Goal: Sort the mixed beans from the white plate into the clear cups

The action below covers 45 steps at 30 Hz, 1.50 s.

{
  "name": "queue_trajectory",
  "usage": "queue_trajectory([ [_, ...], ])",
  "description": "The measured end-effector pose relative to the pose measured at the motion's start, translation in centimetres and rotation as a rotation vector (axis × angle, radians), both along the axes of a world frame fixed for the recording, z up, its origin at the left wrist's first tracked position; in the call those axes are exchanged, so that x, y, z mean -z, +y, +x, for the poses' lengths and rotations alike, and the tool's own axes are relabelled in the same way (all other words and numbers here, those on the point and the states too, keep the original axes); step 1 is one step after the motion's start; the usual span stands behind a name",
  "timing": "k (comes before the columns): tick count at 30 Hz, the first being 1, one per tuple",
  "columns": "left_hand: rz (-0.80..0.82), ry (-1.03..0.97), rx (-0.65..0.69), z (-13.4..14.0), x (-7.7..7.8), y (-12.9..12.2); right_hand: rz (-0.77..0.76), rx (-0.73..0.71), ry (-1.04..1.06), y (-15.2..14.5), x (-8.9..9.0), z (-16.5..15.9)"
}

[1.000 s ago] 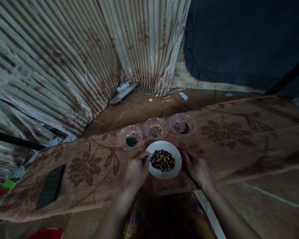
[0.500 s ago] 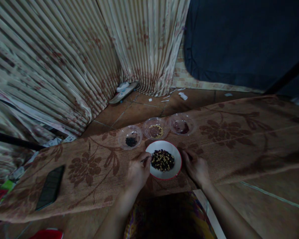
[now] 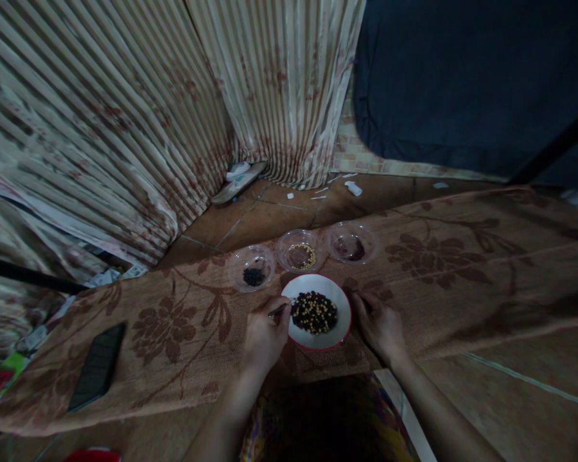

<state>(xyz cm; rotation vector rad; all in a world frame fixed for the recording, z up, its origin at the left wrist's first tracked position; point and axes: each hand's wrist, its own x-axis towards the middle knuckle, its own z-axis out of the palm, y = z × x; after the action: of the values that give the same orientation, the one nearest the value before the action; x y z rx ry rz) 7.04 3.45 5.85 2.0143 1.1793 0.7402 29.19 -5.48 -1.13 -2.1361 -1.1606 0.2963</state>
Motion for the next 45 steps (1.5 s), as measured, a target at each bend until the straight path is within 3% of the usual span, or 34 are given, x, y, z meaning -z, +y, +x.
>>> queue_trajectory([
  [8, 0.005, -0.111, -0.027, 0.5, -1.7, 0.6, -0.005, -0.01, -0.017, 0.0, 0.2, 0.0],
  [13, 0.081, -0.197, -0.041, 2.6, -2.5, 4.2, -0.019, -0.009, -0.033, 0.0, 0.4, 0.0],
  [19, 0.183, -0.142, -0.058, 4.5, -2.0, 7.6, -0.03, -0.023, -0.038, 0.0, 0.3, 0.0],
  [23, 0.14, -0.152, -0.061, 3.7, -1.6, 6.8, -0.028, -0.031, -0.037, 0.0, 0.2, 0.0],
  [33, -0.122, -0.175, 0.034, -0.1, -1.5, 1.6, -0.056, -0.006, -0.039, 0.1, 0.5, 0.0],
  [41, -0.119, -0.041, 0.068, 0.1, -1.8, 0.9, -0.071, -0.012, -0.053, 0.0, 0.4, 0.0],
  [45, -0.109, -0.007, 0.081, 0.4, -1.2, 0.9, -0.074, -0.005, -0.058, 0.0, 0.2, -0.1],
])
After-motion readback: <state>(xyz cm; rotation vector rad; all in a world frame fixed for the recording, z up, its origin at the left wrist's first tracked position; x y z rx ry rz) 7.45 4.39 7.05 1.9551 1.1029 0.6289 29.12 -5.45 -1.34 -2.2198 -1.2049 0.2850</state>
